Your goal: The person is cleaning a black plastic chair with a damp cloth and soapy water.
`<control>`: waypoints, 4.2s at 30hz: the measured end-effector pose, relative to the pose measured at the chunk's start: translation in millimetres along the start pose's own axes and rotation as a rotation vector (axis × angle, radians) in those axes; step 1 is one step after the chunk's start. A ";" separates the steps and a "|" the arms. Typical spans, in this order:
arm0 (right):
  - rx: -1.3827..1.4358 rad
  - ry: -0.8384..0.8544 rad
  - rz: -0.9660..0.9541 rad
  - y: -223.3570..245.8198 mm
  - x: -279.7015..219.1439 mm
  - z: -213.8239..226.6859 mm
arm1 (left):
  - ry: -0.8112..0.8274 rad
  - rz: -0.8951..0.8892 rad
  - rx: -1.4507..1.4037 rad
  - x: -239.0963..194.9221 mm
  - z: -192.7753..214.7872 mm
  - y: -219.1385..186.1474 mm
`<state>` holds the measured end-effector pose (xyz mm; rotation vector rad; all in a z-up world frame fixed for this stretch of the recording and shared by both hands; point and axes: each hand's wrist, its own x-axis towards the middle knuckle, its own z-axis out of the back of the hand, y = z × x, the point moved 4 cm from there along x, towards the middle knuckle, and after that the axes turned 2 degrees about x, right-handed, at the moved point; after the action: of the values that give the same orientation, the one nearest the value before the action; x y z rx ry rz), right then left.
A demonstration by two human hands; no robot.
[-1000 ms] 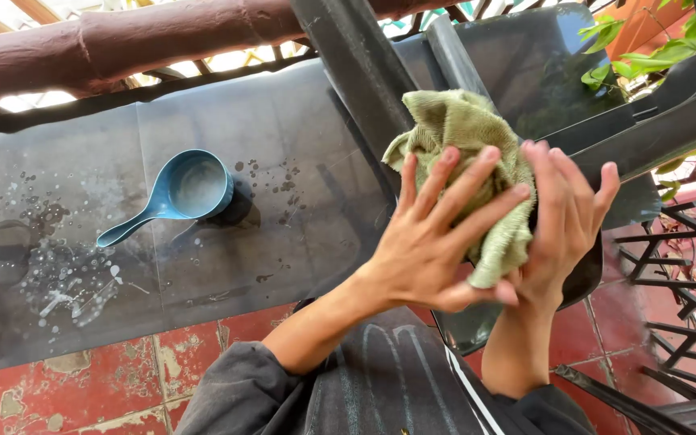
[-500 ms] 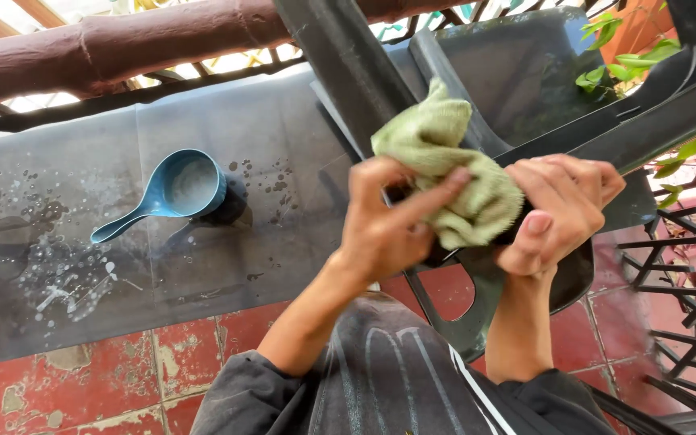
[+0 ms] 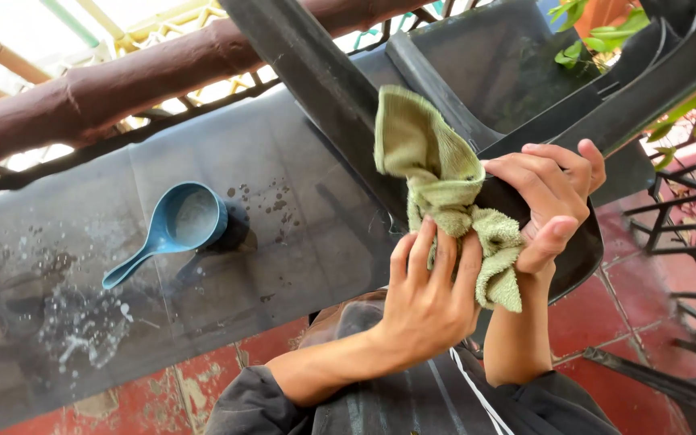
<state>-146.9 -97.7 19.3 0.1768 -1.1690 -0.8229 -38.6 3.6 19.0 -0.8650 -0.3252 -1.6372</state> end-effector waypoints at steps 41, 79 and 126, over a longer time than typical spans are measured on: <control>-0.635 -0.101 -0.168 90.5 -23.0 -99.9 | 0.014 -0.077 -0.268 42.7 8.3 169.7; -0.793 -0.046 -0.138 103.1 -11.6 -121.5 | -0.155 0.067 -0.272 68.9 -11.6 205.4; 1.259 0.538 -0.582 -129.9 -188.3 -46.0 | -0.667 0.628 -0.601 -83.2 -120.8 23.1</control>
<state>-196.4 -79.0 -207.9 1.7231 -0.9617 -0.3563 -58.0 -18.8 -126.5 -1.7664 0.0136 -0.8155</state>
